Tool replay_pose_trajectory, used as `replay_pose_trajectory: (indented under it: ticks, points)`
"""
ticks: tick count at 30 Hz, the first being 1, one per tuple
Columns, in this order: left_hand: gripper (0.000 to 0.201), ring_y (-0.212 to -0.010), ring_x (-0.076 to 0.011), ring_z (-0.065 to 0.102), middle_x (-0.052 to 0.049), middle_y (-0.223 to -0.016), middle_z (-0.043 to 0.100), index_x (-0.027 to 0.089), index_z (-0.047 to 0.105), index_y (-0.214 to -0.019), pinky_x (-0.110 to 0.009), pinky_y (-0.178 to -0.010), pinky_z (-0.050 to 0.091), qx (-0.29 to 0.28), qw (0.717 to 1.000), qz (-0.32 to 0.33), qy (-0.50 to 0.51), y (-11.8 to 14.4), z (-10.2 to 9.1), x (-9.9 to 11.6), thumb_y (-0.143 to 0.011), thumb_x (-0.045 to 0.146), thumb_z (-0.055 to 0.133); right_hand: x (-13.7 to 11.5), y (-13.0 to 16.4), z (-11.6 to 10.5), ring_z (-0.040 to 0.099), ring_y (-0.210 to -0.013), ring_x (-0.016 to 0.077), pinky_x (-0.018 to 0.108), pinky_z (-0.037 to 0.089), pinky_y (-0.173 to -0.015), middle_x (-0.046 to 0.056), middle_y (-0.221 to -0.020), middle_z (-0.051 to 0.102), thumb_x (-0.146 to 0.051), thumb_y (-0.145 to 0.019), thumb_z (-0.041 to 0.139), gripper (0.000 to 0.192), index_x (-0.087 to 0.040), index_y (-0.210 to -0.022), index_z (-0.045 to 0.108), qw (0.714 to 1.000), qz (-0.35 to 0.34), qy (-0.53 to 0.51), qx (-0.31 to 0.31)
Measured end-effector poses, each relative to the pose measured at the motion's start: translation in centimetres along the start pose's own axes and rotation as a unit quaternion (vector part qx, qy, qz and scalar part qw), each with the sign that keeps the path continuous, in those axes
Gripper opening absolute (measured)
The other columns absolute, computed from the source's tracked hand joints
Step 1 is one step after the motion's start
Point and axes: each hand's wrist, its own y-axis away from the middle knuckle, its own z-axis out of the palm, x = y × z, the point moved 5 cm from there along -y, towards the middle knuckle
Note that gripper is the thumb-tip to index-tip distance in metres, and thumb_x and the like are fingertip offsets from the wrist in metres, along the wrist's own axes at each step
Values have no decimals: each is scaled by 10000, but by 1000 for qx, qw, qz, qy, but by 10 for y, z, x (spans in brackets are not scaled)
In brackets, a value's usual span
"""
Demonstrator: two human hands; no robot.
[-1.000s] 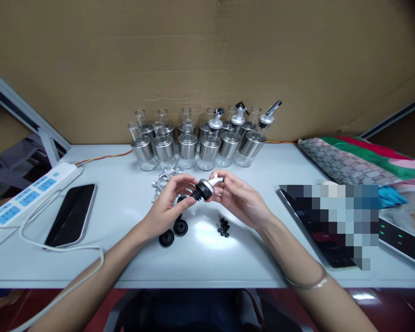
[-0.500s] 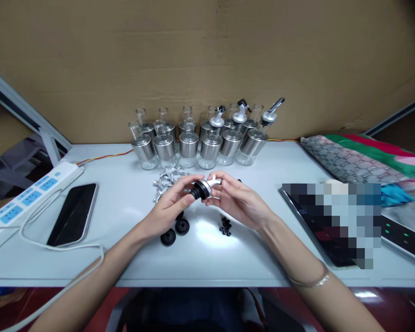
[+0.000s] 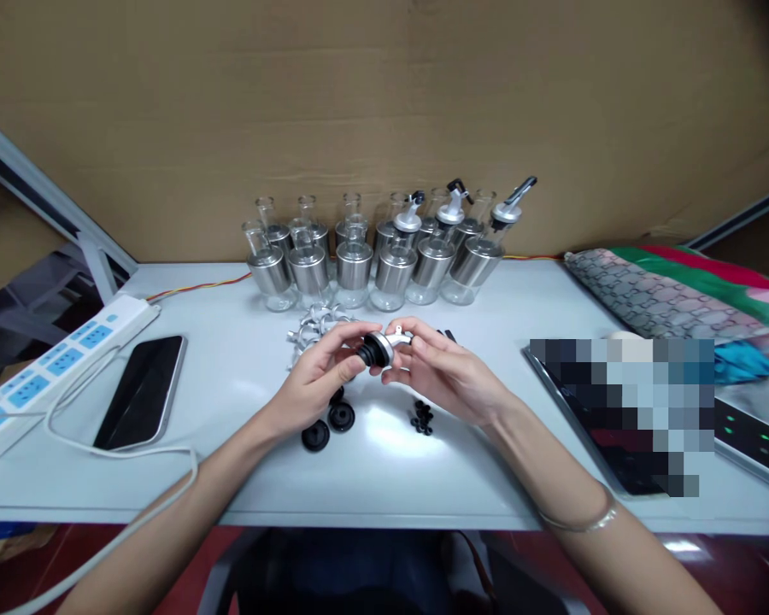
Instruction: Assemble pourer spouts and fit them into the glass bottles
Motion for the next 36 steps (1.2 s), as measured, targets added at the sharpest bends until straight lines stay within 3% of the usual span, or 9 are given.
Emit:
replay_pose_trajectory:
  ticks: [3,7,10,14,21,27,36]
  points:
    - [314,-1033,-182,548,-71,-1133,568,239,590,-1199,-274,-860,469,16,999,17,-47,0,-3,2,-929,383,516,1,-2,-5,554,-780,151,317,466,-725,7,-827,555,-445,-792,646,284,-250,-995,604,991,-25,123,43]
    - [295,-1005,-174,525,-61,-1037,517,257,622,-1173,-285,-858,479,12,996,14,-93,-1,-3,-3,-901,353,564,-7,-2,-11,477,-659,109,260,429,-631,-24,-733,489,-406,-784,663,253,-217,-944,613,947,-104,267,143]
    - [320,-942,-172,531,-56,-999,506,238,614,-1157,-294,-824,489,11,994,-2,-107,-1,-1,-10,-860,356,620,-5,-2,-6,514,-624,105,264,455,-607,-12,-750,553,-431,-794,646,277,-207,-944,582,958,-96,250,104]
    - [343,-911,-165,550,-46,-987,531,208,568,-1101,-278,-800,485,25,995,-20,-91,0,0,-15,-814,355,681,-2,-2,-5,597,-789,144,290,509,-704,39,-904,634,-389,-738,705,284,-200,-922,600,964,-74,246,75]
    - [357,-910,-149,562,-43,-989,546,194,489,-1126,-269,-816,478,47,990,-11,-129,2,-1,-11,-829,319,644,0,-2,-8,625,-847,156,323,527,-804,40,-944,650,-307,-705,731,265,-205,-921,616,963,-85,237,97]
    - [160,-783,-144,582,-36,-874,609,163,522,-970,-272,-726,469,11,972,-15,-233,1,1,-2,-858,277,538,1,-3,-5,635,-878,165,312,531,-794,51,-953,654,-303,-712,730,259,-200,-916,611,962,-107,232,96]
    - [195,-660,-119,561,4,-760,585,183,433,-925,-243,-621,467,11,981,-45,-189,3,5,-3,-798,272,553,-1,0,-2,642,-939,182,337,550,-829,60,-1002,631,-261,-755,681,255,-216,-1005,682,956,-117,259,71]
